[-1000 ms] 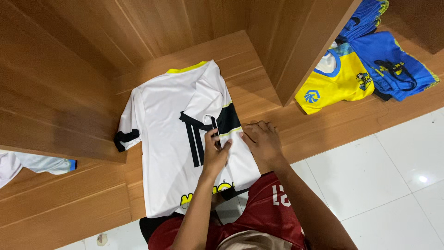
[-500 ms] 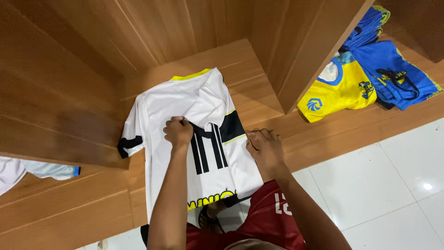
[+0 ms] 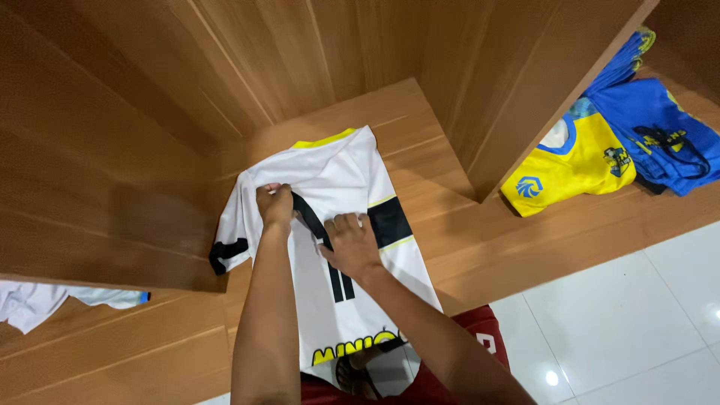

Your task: The person folds a white athletic jersey with black and yellow accents on a wooden shelf by hand, smoothing the fabric and folding the sleeves and bottom.

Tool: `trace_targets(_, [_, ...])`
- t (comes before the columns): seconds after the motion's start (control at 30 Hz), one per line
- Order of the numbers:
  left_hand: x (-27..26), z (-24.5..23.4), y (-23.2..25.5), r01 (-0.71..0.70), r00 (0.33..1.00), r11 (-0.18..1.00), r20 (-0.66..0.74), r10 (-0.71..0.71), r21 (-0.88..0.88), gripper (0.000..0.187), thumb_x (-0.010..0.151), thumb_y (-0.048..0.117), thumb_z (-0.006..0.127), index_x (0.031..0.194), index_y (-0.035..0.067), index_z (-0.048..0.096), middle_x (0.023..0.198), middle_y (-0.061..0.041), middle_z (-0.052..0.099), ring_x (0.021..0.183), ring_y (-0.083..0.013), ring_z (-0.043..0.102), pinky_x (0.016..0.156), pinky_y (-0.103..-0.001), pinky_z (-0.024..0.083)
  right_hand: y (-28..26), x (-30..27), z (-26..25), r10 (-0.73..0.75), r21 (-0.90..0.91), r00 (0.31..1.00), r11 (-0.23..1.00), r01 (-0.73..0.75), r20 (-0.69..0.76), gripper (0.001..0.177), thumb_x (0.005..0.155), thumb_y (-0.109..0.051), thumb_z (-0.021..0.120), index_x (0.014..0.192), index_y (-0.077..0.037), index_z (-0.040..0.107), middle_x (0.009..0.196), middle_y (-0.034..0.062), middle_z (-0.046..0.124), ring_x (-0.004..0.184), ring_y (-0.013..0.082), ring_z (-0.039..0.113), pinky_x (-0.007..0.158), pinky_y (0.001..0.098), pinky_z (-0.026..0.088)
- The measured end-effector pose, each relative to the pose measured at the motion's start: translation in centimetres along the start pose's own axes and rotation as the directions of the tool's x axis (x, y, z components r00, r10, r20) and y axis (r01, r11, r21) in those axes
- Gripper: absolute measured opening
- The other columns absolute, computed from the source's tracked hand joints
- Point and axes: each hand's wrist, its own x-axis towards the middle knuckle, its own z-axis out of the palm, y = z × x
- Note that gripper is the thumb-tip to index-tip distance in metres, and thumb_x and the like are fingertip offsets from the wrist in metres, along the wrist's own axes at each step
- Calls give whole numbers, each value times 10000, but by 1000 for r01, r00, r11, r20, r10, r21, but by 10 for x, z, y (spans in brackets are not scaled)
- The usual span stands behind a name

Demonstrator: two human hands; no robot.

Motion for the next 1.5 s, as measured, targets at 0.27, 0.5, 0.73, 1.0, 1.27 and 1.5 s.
trace_targets(0.27, [-43,25,61,115,967,981,242,-75,-156,423,902,112,554,1292,-12,447,1116,-290,572,906,-439,736,747,-498,683,-20,24,-3,129,-138,974,978,-156,-186,304,836,-369,729,909,-74,700,716,102,635,748,274,681,982,526,425])
trace_targets(0.5, [-54,64,91,80,888,961,456,51,-264,447,945,103,590,1335,-58,443,1039,-159,502,854,-269,729,758,-369,676,40,29,-10,652,571,643,371,-732,402,244,868,-381,650,1015,-205,733,782,106,763,885,365,752,798,486,556])
trace_targets(0.73, [27,93,-5,-186,955,882,291,59,434,556,800,211,683,1297,34,507,1188,-222,543,1060,-425,681,756,-478,649,76,27,-61,630,678,520,-13,-735,577,199,871,-135,633,978,17,705,804,216,754,650,275,769,501,348,644])
trace_targets(1.0, [41,109,-11,-193,968,920,221,121,342,365,862,38,538,1225,62,501,1080,-232,685,949,-411,736,688,-466,645,91,26,-69,533,615,467,-132,-777,705,295,937,-183,647,1061,83,609,739,292,708,539,312,731,467,369,637])
trace_targets(1.27, [-106,45,49,-137,946,840,321,-45,525,581,989,460,570,1256,-56,556,1200,-364,651,1178,-533,624,954,-639,505,130,-8,-56,672,689,648,279,-669,357,383,988,-268,715,1160,62,626,661,182,620,542,197,651,399,299,533])
trace_targets(1.5, [-229,40,9,-290,878,681,470,-89,672,447,904,489,643,1061,71,663,1130,-179,630,1155,-432,617,948,-571,525,112,-37,-112,508,303,837,781,-546,201,265,1005,-389,646,1224,-246,688,1123,60,609,1026,350,692,889,523,596])
